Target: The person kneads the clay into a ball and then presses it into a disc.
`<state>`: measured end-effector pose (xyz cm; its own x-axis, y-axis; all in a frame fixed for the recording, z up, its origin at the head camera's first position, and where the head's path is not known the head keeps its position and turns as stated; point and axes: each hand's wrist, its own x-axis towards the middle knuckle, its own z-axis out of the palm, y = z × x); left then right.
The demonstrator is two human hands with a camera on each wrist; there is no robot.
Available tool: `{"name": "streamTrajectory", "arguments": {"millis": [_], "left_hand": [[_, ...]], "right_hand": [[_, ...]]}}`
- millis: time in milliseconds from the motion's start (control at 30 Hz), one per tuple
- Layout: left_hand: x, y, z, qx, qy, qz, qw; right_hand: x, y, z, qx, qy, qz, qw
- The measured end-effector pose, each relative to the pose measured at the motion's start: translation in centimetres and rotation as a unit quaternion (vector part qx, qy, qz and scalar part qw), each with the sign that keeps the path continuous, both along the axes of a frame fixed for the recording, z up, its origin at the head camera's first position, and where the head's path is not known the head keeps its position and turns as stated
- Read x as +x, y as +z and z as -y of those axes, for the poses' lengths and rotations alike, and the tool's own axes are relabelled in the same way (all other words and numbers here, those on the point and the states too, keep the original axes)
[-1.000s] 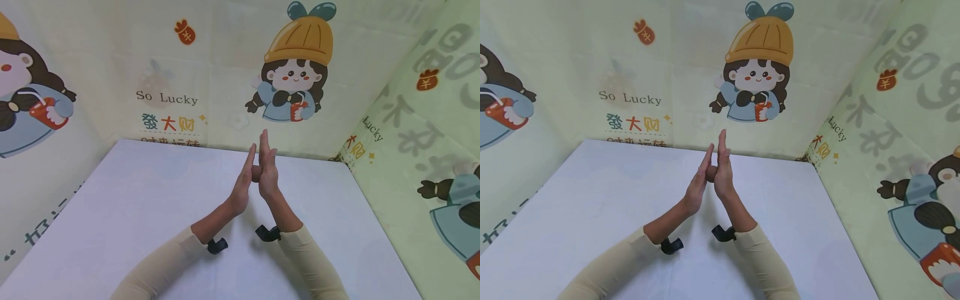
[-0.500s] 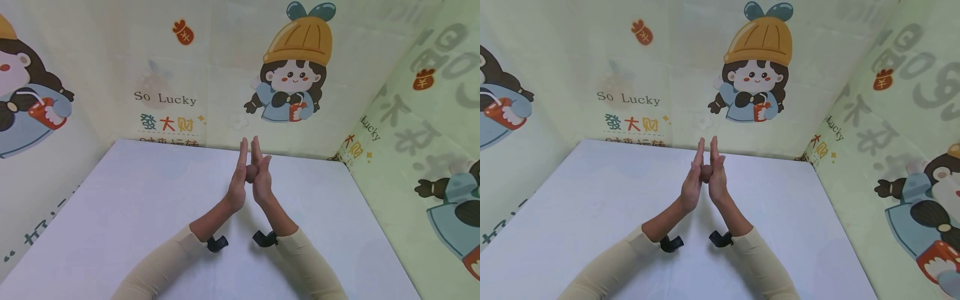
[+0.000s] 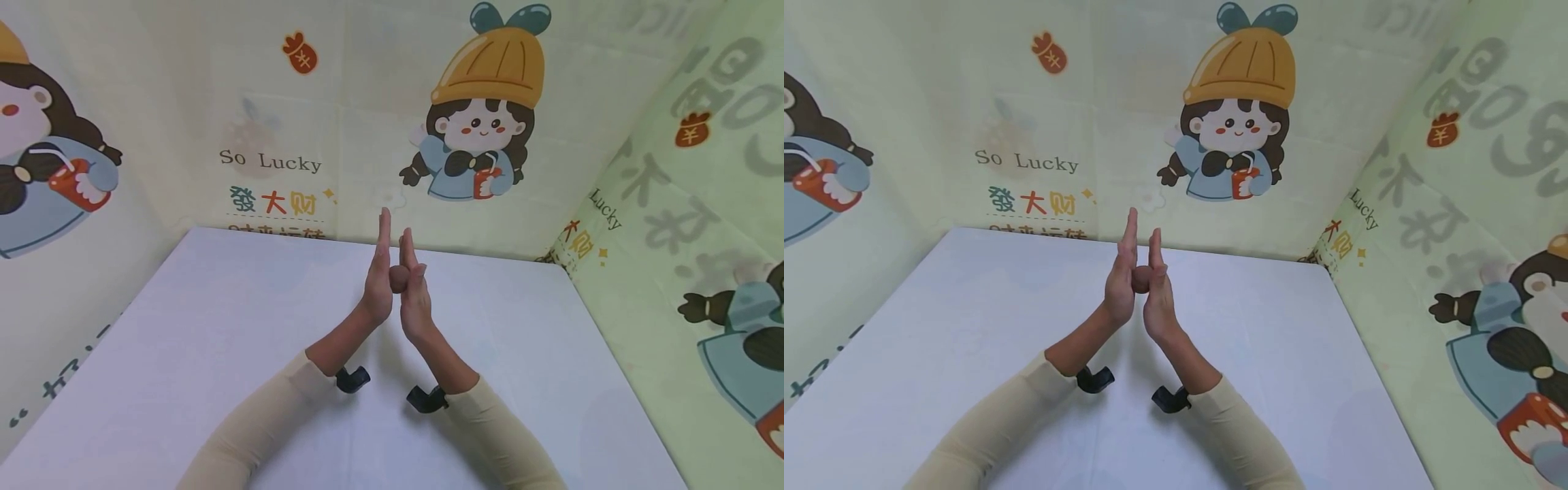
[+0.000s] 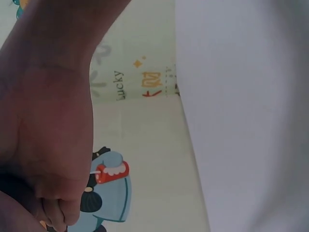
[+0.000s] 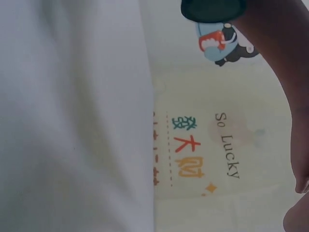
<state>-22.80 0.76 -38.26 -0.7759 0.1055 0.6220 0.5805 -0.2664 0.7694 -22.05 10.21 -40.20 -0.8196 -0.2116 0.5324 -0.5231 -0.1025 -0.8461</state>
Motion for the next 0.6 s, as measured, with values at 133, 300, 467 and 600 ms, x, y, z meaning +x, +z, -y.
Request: {"name": "streamTrajectory", "arguments": {"millis": [133, 300, 467, 600], "left_hand": [[-0.8, 0.5, 0.6, -0.004, 0.015, 0.005, 0.9999], [-1.9, 0.9, 1.2, 0.011, 0.019, 0.023, 0.9995], [-2.9, 0.7, 1.5, 0.01, 0.038, 0.012, 0.9992], [-3.7, 0.0, 1.8, -0.01, 0.059, 0.0, 0.9982]], "right_hand": [[0.3, -0.2, 0.3, 0.004, 0.012, 0.001, 0.9999], [0.8, -0.6, 0.7, 0.01, 0.015, 0.0, 0.9998], [1.4, -1.0, 0.9, -0.005, 0.018, 0.009, 0.9998], [1.8, -1.2, 1.0, -0.01, 0.026, 0.014, 0.9995]]}}
